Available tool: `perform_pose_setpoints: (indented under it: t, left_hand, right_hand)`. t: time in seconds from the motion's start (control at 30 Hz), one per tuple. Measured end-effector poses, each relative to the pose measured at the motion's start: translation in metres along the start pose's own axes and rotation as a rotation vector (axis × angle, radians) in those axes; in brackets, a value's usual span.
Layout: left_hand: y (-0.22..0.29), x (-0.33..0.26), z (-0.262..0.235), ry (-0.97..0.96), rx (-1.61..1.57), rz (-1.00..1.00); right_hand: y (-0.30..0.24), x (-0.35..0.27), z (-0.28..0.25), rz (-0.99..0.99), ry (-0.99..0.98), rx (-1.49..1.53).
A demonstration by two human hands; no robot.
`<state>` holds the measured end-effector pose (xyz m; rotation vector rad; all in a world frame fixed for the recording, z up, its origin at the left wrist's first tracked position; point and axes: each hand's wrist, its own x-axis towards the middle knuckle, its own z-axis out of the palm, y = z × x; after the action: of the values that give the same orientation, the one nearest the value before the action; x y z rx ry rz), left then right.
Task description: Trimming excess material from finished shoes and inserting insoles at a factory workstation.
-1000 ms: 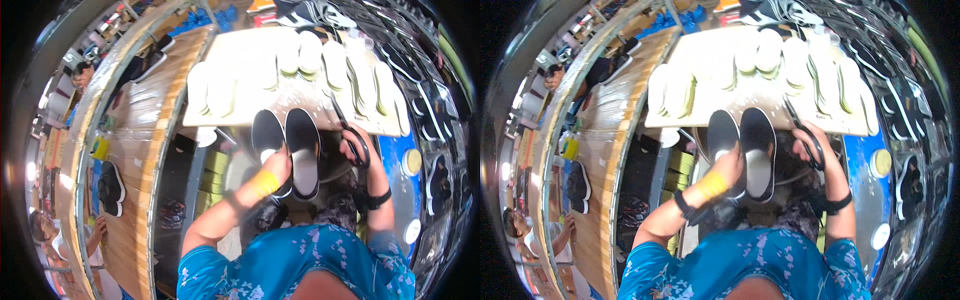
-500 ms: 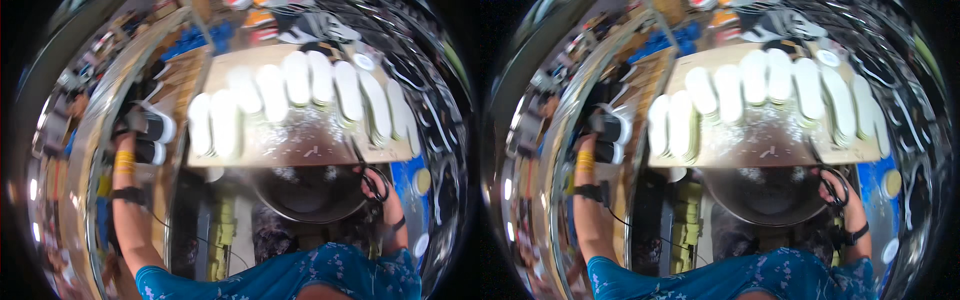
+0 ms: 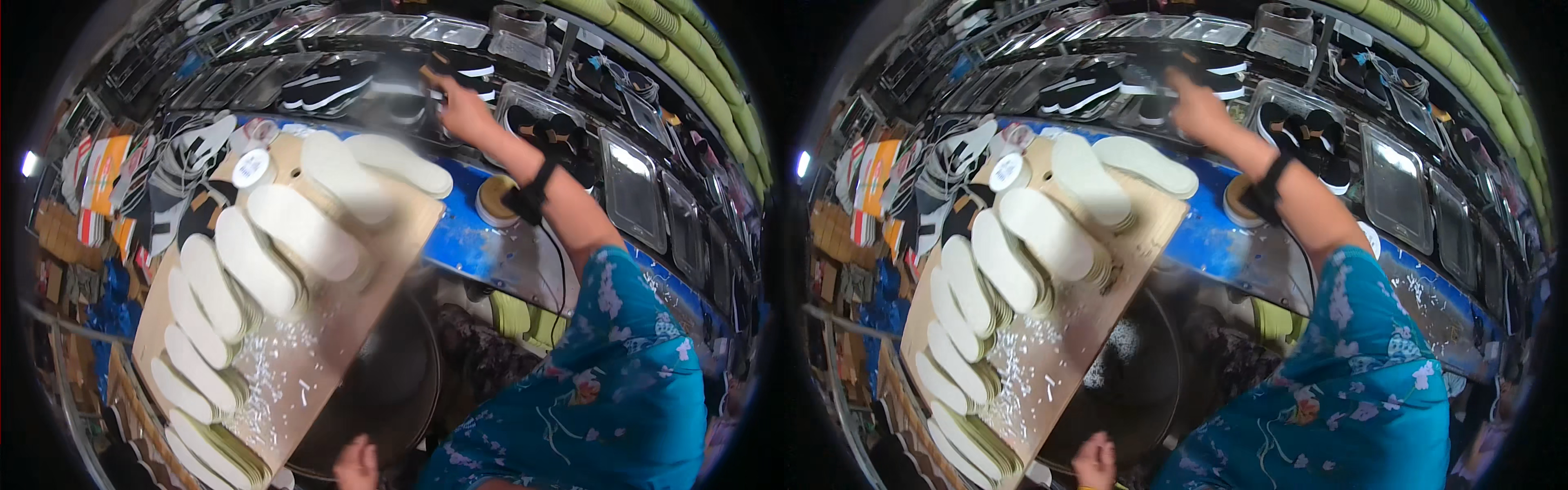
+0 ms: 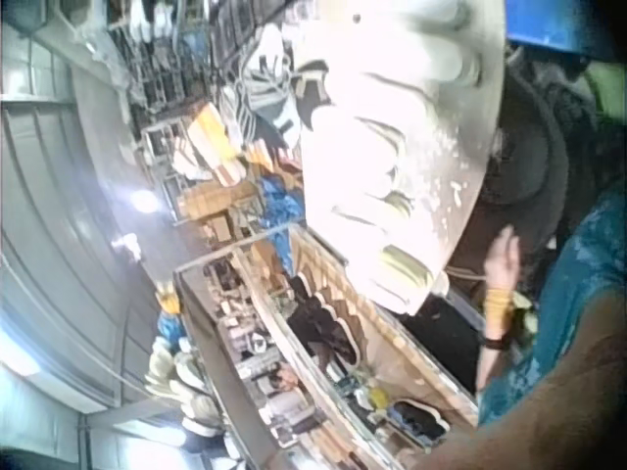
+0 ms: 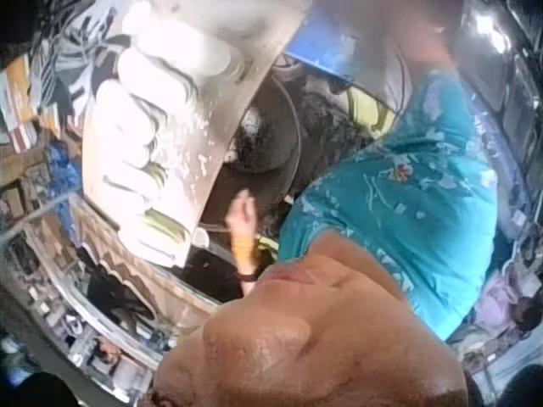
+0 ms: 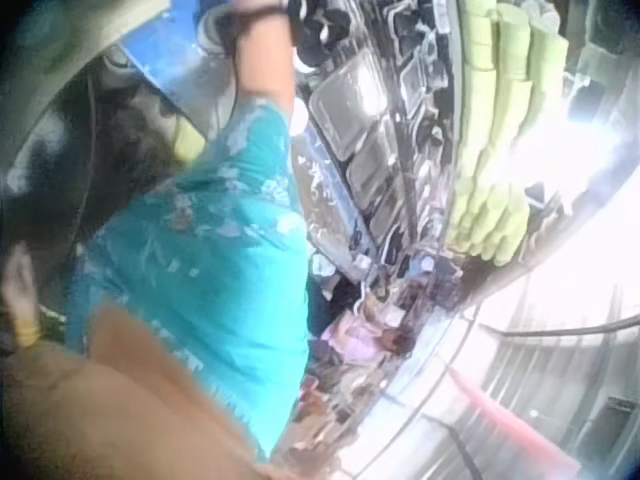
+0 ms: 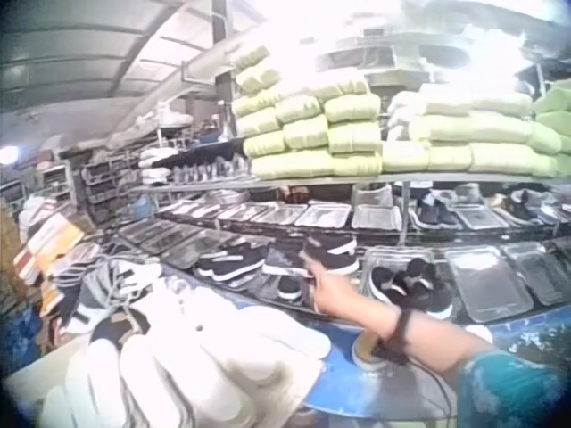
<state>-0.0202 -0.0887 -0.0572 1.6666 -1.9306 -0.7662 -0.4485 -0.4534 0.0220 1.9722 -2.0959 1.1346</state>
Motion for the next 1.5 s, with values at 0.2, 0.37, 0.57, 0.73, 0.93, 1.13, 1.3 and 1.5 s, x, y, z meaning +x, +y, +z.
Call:
perform_pose_setpoints:
  t: [0.2, 0.37, 0.57, 0.73, 0.93, 1.13, 1.3, 1.5]
  left_hand:
    - [-0.009, -0.011, 0.073, -0.041, 0.195, -0.368]
    - [-0.006, 0.003, 0.076, -0.034, 0.305, -0.472]
    - [-0.004, -0.004, 0.077, 0.042, 0.280, -0.397]
    - [-0.007, -0.005, 0.079, -0.025, 0.267, -0.356]
    - [-0.023, -0.011, 0.060, 0.205, -0.287, -0.313]
    - [0.064, -0.022, 0.008, 0.496, -1.397, -0.286]
    - [-0.007, -0.086, 0.042, 0.675, -0.830, -0.596]
    - [0.027, -0.093, -0.008, 0.544, 0.212, -0.706]
  right_hand:
    - [0.041, 0.145, 0.040, -0.086, 0.123, -0.167]
    - [0.094, 0.210, 0.107, 0.103, -0.071, -0.174]
    - [0.092, 0.177, 0.099, 0.236, -0.025, -0.015]
    - [0.041, 0.122, 0.020, -0.119, 0.171, 0.446]
    - [-0.131, -0.056, -0.068, -0.880, -0.422, 0.503]
    - [-0.207, -0.243, -0.047, -1.466, -0.771, 0.556]
    - [-0.234, -0.346, 0.003, -1.326, -0.895, 0.697]
    - [-0.230, -0.349, -0.008, -0.919, -0.442, 0.921]
